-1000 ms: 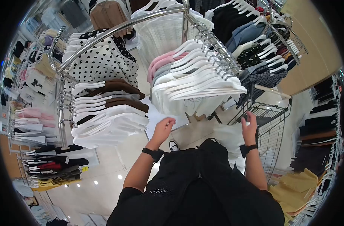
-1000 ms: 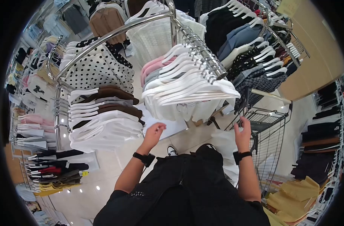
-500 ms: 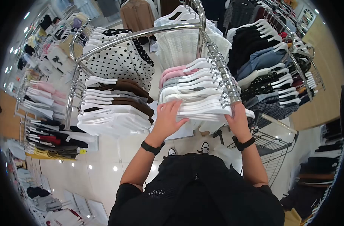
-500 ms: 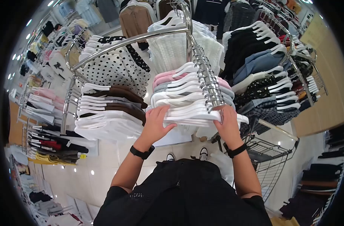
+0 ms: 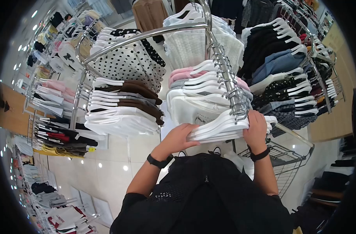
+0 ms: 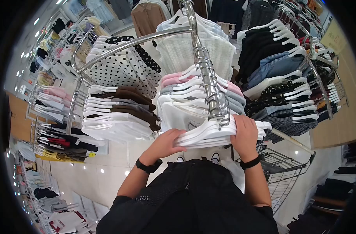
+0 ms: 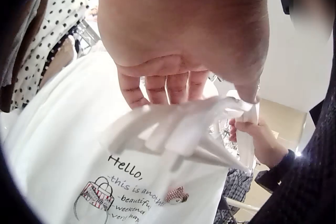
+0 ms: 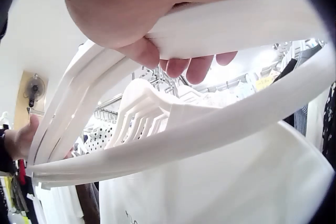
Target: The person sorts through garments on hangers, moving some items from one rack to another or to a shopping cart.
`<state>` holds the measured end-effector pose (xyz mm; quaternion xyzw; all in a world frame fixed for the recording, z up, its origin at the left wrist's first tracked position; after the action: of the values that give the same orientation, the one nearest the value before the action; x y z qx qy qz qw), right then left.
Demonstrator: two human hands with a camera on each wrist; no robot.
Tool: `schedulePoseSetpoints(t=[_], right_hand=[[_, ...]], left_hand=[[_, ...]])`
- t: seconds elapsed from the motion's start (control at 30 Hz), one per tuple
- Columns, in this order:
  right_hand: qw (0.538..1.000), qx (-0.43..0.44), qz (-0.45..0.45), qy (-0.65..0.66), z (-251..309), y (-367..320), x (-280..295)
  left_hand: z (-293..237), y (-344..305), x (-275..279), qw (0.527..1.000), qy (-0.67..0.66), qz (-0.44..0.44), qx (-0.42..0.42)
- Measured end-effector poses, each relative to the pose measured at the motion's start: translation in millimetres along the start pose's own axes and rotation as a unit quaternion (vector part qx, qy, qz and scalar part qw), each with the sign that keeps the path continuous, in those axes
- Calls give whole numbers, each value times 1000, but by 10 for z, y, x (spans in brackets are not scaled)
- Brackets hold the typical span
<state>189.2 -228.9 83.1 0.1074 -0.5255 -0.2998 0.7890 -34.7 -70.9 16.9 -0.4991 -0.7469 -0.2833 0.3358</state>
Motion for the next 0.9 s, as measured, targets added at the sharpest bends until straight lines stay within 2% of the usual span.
schedulePoseSetpoints(t=[0.07, 0.13, 0.17, 0.2, 0.27, 0.3, 0.43, 0.47, 0.5, 0.53, 0.6, 0.63, 0.67, 0.73, 0.8, 0.83, 0.87, 0.9], right_hand=[[1000, 17, -14, -10, 22, 0, 117], [1000, 27, 11, -9, 47, 25, 174], [1000, 23, 8, -20, 20, 20, 208], [999, 23, 8, -21, -9, 16, 234], [999, 23, -18, -16, -82, 7, 335], [999, 21, -47, -10, -166, -33, 370], [991, 73, -77, -76, -403, -281, 662], [991, 71, -78, -79, -490, -368, 763], [995, 12, -94, -36, -637, -442, 912], [993, -47, -108, 7, -792, -541, 1031], [943, -114, -199, 243, -1125, -828, 1189], [974, -151, -153, 73, -1298, -952, 1287], [978, -165, -118, -56, -1515, -1078, 1425], [964, -82, -247, 50, -1000, -994, 1803], [932, -116, -335, 72, -1177, -1202, 2120], [915, -180, -338, 123, -1252, -1249, 2282], [882, -160, -407, 173, -1206, -1291, 2399], [867, -153, -419, 221, -1099, -1249, 2491]], left_hand=[[56, 29, 86, 999, -43, 7, -10], [121, 79, 384, 990, -16, -124, -58], [213, 117, 476, 982, 27, -179, -44], [251, 191, 505, 982, 26, -180, -45], [304, 292, 680, 961, 108, -254, -33], [301, 357, 699, 958, 124, -256, -38], [336, 539, 541, 959, 161, -232, -40], [400, 589, 444, 973, 136, -186, -15], [453, 621, 346, 984, 110, -139, 10], [442, 620, 318, 985, 108, -136, 7], [370, 629, 239, 985, 123, -117, -27], [313, 638, 235, 985, 121, -115, -32], [204, 646, 288, 986, 93, -130, -42], [-3, 691, 376, 986, 63, -144, -54], [-269, 721, 362, 985, 46, -127, -111], [-333, 767, 270, 987, 46, -97, -120], [-355, 790, 204, 987, 46, -97, -120], [-347, 811, 35, 989, 54, -52, -125]])
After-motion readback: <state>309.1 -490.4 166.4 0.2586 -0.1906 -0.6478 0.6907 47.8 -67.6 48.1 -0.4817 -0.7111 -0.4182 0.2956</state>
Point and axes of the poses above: each hand's wrist, its own y-axis towards the middle knuckle, its own x-axis out of the back of the hand, z = x × y, the point moved 8 cm from there along y, towards the middle knuckle, and after that the axes turned 8 degrees about y, right-handed, at the moved point
